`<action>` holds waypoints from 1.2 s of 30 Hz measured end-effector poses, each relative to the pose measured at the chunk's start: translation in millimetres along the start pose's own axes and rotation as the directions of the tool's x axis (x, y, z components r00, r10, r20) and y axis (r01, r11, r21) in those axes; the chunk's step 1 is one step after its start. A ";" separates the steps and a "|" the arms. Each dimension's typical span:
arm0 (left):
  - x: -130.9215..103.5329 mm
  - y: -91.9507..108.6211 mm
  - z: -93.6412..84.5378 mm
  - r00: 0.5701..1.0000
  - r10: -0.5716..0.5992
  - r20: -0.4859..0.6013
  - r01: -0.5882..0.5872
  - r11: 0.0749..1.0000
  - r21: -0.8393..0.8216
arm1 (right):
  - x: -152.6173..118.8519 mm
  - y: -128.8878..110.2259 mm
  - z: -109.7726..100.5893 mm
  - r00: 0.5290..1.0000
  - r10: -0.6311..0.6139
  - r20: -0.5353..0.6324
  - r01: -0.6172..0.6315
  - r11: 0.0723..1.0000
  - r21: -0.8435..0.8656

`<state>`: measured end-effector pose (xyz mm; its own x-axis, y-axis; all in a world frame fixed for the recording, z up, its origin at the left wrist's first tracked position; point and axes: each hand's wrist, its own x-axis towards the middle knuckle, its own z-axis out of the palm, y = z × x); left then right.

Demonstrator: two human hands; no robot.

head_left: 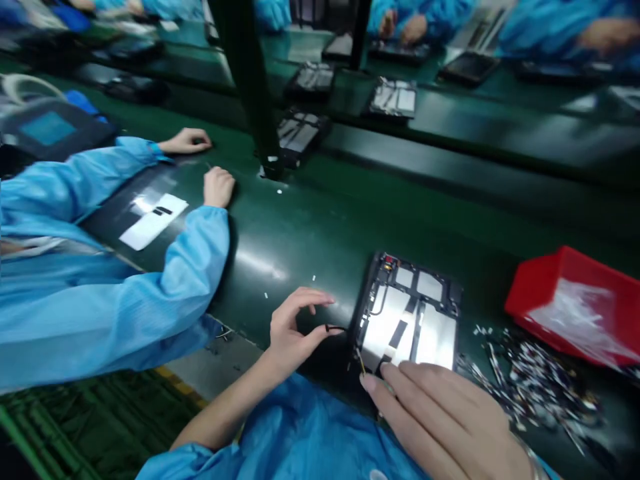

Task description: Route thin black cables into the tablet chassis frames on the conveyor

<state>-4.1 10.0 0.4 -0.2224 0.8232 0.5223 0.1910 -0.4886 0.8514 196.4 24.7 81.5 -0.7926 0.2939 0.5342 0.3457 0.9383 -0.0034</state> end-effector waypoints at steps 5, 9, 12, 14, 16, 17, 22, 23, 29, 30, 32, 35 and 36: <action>1.0 14.4 -19.7 0.982 0.135 -0.133 -0.116 0.983 0.139 | 26.2 2.5 2.7 0.970 -0.186 -0.158 0.196 0.979 0.055; -1.6 24.7 -27.4 0.963 0.221 -0.151 -0.191 0.963 0.191 | 28.7 -2.6 8.3 0.961 -0.184 -0.207 0.201 0.977 0.066; -5.0 29.0 -27.1 0.956 0.274 -0.106 -0.243 0.940 0.238 | 23.7 -5.5 7.7 0.955 -0.192 -0.227 0.209 0.977 0.053; -7.6 29.6 -23.5 0.960 0.273 -0.065 -0.250 0.936 0.248 | 18.1 -6.2 5.2 0.966 -0.159 -0.204 0.175 0.983 0.062; -10.1 28.2 -16.2 0.973 0.231 -0.004 -0.224 0.948 0.228 | 10.5 -5.7 2.7 0.985 -0.045 -0.168 0.067 0.989 0.133; -11.3 26.8 -11.2 0.980 0.194 0.044 -0.199 0.956 0.214 | 6.0 -4.6 1.8 0.986 0.052 -0.158 -0.020 0.981 0.193; -13.5 16.0 19.1 0.951 -0.041 0.307 -0.029 0.975 0.221 | -17.3 15.8 4.7 0.765 0.642 0.059 -0.598 0.673 0.435; -12.8 13.6 23.2 0.941 -0.068 0.332 -0.009 0.974 0.227 | -20.6 23.0 7.3 0.674 0.723 0.150 -0.695 0.551 0.462; -4.1 0.0 16.3 0.935 -0.130 0.329 -0.026 0.901 0.432 | -23.0 62.6 33.3 0.284 0.748 0.600 -0.847 -0.098 0.522; -3.2 -1.5 12.7 0.934 -0.097 0.344 -0.074 0.890 0.450 | -21.9 66.0 37.0 0.244 0.743 0.623 -0.855 -0.138 0.499; -2.8 -3.9 7.3 0.906 -0.022 0.422 -0.185 0.877 0.444 | -20.0 70.3 41.7 0.172 0.746 0.643 -0.877 -0.182 0.445; -4.5 -7.1 4.8 0.838 0.035 0.545 -0.310 0.852 0.422 | -16.9 74.5 42.3 0.115 0.749 0.652 -0.911 -0.182 0.370; -5.4 -8.3 5.1 0.819 0.043 0.572 -0.337 0.843 0.419 | -15.6 76.1 41.6 0.111 0.745 0.658 -0.920 -0.173 0.352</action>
<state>0.4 11.1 -9.7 0.3734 0.8184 0.4368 0.6363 -0.5685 0.5214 214.1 99.0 37.8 -0.1608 0.8514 -0.4993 0.4926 -0.3692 -0.7881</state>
